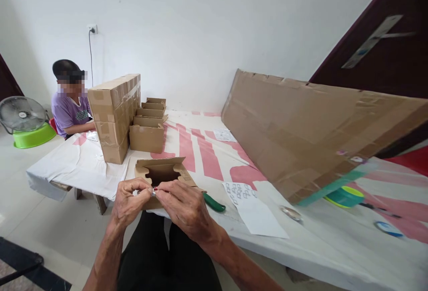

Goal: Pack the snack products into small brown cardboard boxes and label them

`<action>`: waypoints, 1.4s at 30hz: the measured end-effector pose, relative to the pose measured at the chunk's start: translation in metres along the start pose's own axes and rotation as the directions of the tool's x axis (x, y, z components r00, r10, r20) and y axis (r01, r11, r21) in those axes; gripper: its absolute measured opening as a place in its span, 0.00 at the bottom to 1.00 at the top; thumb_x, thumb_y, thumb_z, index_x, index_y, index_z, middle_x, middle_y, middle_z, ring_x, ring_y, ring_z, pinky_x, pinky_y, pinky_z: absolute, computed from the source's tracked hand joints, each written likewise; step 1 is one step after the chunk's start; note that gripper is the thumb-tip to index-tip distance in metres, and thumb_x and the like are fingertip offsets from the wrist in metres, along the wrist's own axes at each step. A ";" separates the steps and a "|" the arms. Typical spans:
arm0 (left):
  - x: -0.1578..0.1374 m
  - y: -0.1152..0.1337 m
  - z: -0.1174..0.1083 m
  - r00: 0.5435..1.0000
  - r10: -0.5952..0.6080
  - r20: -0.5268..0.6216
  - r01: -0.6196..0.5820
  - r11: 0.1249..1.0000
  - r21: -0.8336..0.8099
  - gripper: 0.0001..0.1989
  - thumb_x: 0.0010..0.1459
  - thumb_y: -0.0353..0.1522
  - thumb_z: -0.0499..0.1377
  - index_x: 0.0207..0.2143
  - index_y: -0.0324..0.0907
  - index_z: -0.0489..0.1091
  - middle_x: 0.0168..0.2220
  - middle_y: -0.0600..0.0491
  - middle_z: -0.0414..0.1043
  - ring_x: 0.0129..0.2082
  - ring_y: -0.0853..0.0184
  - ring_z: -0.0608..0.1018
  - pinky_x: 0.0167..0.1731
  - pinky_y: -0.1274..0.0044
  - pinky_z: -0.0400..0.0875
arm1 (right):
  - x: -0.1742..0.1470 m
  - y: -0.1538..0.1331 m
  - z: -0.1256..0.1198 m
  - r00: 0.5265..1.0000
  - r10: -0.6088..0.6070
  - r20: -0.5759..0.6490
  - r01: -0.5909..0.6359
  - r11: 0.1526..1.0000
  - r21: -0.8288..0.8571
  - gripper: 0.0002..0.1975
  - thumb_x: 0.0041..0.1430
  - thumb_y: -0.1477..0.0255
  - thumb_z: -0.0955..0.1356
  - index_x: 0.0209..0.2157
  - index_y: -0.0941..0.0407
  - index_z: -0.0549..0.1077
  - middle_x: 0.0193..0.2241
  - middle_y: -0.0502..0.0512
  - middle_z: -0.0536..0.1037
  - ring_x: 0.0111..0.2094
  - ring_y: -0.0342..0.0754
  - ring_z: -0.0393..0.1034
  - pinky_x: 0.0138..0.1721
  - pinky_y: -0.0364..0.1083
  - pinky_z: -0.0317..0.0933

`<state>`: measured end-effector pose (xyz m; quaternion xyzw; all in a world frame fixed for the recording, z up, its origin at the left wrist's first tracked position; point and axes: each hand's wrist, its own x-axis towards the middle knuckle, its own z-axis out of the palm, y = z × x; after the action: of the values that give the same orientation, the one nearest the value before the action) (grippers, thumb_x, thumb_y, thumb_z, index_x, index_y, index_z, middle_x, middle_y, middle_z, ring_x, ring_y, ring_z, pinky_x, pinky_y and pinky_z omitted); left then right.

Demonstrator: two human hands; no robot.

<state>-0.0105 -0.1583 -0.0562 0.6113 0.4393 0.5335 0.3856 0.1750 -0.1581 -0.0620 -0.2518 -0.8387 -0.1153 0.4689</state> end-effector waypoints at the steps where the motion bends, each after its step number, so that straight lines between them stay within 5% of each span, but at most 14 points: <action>1: 0.000 0.000 0.001 1.000 -0.001 -0.005 0.001 1.000 -0.008 0.10 0.51 0.34 0.64 0.19 0.42 0.76 0.25 0.51 0.76 0.28 0.63 0.74 0.31 0.73 0.66 | -0.001 0.000 0.000 1.000 -0.004 -0.016 0.004 1.000 0.005 0.11 0.69 0.82 0.66 0.40 0.53 0.78 0.37 0.56 0.83 0.36 0.49 0.77 0.37 0.48 0.70; 11: 0.002 0.005 0.013 0.994 -0.092 -0.058 0.089 0.994 -0.065 0.12 0.50 0.37 0.66 0.18 0.41 0.74 0.24 0.53 0.72 0.27 0.67 0.71 0.30 0.76 0.65 | -0.016 0.001 0.001 0.991 -0.057 -0.123 0.054 0.998 -0.024 0.14 0.67 0.84 0.66 0.48 0.55 0.77 0.39 0.60 0.84 0.38 0.51 0.78 0.39 0.50 0.73; 25: -0.001 0.013 0.026 0.984 -0.177 0.013 0.177 0.979 -0.100 0.17 0.52 0.43 0.67 0.23 0.39 0.73 0.23 0.53 0.72 0.25 0.70 0.71 0.30 0.78 0.66 | -0.014 -0.003 -0.015 0.972 0.120 -0.204 -0.077 0.975 0.209 0.11 0.68 0.83 0.65 0.44 0.53 0.73 0.39 0.57 0.81 0.40 0.48 0.78 0.42 0.47 0.73; 29: 0.002 0.005 0.026 0.993 -0.112 -0.045 0.108 0.992 -0.066 0.17 0.56 0.43 0.66 0.25 0.39 0.74 0.24 0.53 0.73 0.27 0.69 0.72 0.33 0.78 0.67 | -0.017 -0.003 -0.025 0.913 0.375 -0.160 -0.275 0.857 0.436 0.07 0.70 0.79 0.66 0.40 0.52 0.72 0.35 0.52 0.79 0.38 0.48 0.77 0.42 0.47 0.72; 34: -0.005 0.009 0.022 0.993 0.112 -0.024 -0.109 0.989 0.099 0.15 0.66 0.40 0.61 0.29 0.41 0.74 0.27 0.54 0.73 0.29 0.68 0.73 0.32 0.79 0.67 | -0.029 0.006 -0.039 0.818 0.576 -0.002 -0.465 0.662 0.588 0.06 0.70 0.72 0.67 0.35 0.52 0.73 0.33 0.51 0.78 0.36 0.47 0.74 0.40 0.46 0.70; 38: -0.017 0.020 0.030 0.934 0.320 0.158 -0.348 0.915 0.204 0.10 0.69 0.33 0.60 0.32 0.42 0.74 0.31 0.54 0.76 0.32 0.68 0.76 0.36 0.79 0.69 | -0.050 0.033 -0.066 0.723 0.691 0.022 -0.583 0.593 0.555 0.06 0.67 0.69 0.69 0.34 0.53 0.74 0.32 0.50 0.77 0.34 0.46 0.72 0.39 0.45 0.68; 42: -0.024 0.015 0.059 0.831 0.387 0.400 -0.465 0.878 0.114 0.09 0.70 0.29 0.57 0.33 0.43 0.72 0.34 0.53 0.78 0.33 0.68 0.80 0.37 0.80 0.73 | -0.089 0.079 -0.116 0.574 0.812 -0.106 -0.713 0.559 0.423 0.08 0.61 0.64 0.71 0.33 0.54 0.74 0.30 0.50 0.76 0.32 0.46 0.71 0.37 0.45 0.66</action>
<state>0.0486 -0.1863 -0.0572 0.8190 0.2647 0.4345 0.2654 0.3397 -0.1693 -0.0787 -0.4900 -0.5712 0.2101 0.6240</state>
